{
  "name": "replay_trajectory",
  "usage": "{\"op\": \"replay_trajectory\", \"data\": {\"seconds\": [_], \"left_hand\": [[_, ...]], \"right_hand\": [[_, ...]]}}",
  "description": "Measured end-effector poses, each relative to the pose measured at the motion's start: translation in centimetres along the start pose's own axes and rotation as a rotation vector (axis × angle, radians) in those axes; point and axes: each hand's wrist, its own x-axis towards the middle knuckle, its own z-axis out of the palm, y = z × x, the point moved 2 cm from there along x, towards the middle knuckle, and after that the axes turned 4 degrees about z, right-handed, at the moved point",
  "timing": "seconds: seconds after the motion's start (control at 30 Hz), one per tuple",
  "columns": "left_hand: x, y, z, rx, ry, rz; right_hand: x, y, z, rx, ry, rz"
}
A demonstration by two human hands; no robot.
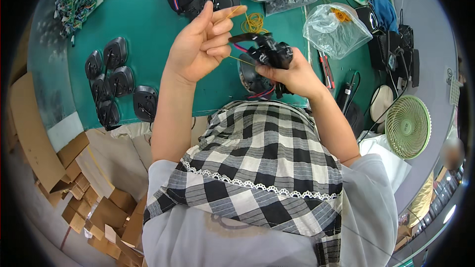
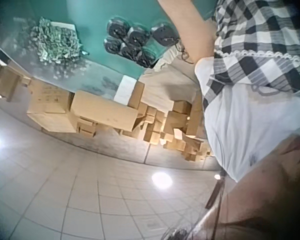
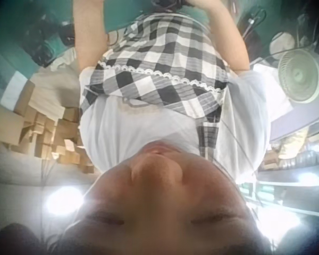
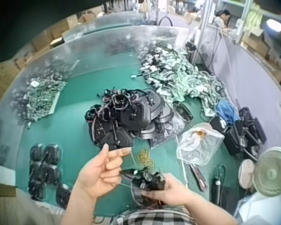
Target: The person bundles wire harnesses attached to plastic components by hand, securing them with rubber bands on a factory workbench.
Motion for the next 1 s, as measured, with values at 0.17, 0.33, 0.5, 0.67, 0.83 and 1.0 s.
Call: {"op": "replay_trajectory", "data": {"seconds": [0.17,0.33,0.5,0.67,0.83,1.0], "left_hand": [[-0.7,-1.8,4.8,1.358,-0.008,0.397],[-3.4,-5.1,6.2,2.171,-0.262,0.689],[-4.0,-2.6,-1.9,2.071,0.274,0.329],[-5.9,-5.0,-5.0,0.808,-0.035,0.102],[-6.2,-5.7,-3.9,-0.745,-0.185,0.417],[-2.3,-8.3,-5.7,-0.721,-0.032,0.466]], "right_hand": [[2.9,1.0,0.2,-0.395,0.012,-0.081],[4.7,-1.1,-0.9,-0.283,-0.108,0.096],[4.2,0.9,-3.9,0.644,-0.149,0.317],[3.4,2.3,-2.6,0.747,-0.004,0.328],[2.5,1.0,-0.1,0.755,-0.093,0.079],[0.8,0.2,2.3,0.965,-0.208,-0.061]]}}
